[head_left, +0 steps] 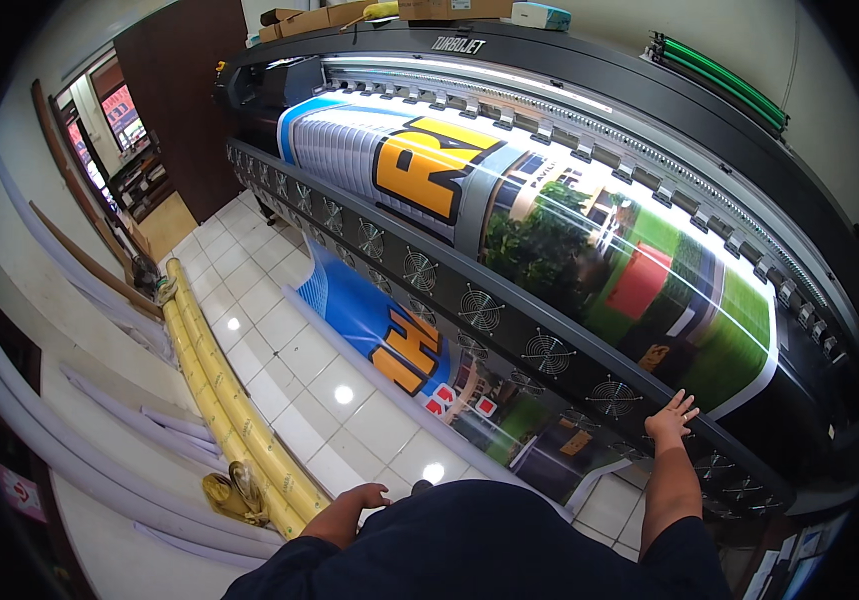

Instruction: The recorder is operating a large format inkjet printer, checking the print quality and alignment of a large banner as it outputs.

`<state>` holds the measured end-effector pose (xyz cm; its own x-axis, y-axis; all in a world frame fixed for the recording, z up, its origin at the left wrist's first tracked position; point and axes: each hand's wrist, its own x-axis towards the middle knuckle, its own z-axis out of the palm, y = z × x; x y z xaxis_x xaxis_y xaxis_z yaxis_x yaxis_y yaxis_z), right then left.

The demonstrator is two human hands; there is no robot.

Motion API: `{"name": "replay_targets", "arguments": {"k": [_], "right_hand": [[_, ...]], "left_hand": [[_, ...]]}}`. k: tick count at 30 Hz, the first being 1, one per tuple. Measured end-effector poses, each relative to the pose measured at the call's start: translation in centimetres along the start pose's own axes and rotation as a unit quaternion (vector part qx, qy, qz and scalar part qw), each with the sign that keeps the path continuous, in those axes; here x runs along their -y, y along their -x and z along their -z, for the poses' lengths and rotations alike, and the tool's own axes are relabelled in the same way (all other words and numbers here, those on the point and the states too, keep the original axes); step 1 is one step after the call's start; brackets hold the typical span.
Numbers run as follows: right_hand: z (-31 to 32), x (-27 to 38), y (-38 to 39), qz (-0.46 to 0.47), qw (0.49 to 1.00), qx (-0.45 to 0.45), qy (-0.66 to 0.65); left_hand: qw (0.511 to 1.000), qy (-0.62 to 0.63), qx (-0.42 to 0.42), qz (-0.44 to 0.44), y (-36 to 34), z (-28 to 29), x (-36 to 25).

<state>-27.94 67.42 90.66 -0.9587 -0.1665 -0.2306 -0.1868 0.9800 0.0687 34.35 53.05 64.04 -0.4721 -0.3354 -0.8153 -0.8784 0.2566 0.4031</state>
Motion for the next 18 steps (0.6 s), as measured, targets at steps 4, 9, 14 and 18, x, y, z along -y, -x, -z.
{"name": "replay_targets", "arguments": {"k": [4, 9, 14, 18], "right_hand": [[0.4, 0.4, 0.3, 0.012, 1.0, 0.007, 0.001], [-0.5, 0.3, -0.8, 0.003, 1.0, -0.003, 0.006], [0.2, -1.0, -0.3, 0.003, 1.0, -0.013, -0.004], [3.3, -1.4, 1.7, 0.045, 0.998, 0.017, -0.039]], "left_hand": [[1.0, 0.003, 0.0, 0.004, -0.3, -0.5, 0.7], [1.0, -0.005, -0.005, 0.002, -0.2, -0.3, 0.5], [1.0, -0.009, 0.014, -0.009, -2.0, -0.1, 1.6], [0.993, 0.01, 0.088, -0.078, -4.3, -1.1, 4.5]]}}
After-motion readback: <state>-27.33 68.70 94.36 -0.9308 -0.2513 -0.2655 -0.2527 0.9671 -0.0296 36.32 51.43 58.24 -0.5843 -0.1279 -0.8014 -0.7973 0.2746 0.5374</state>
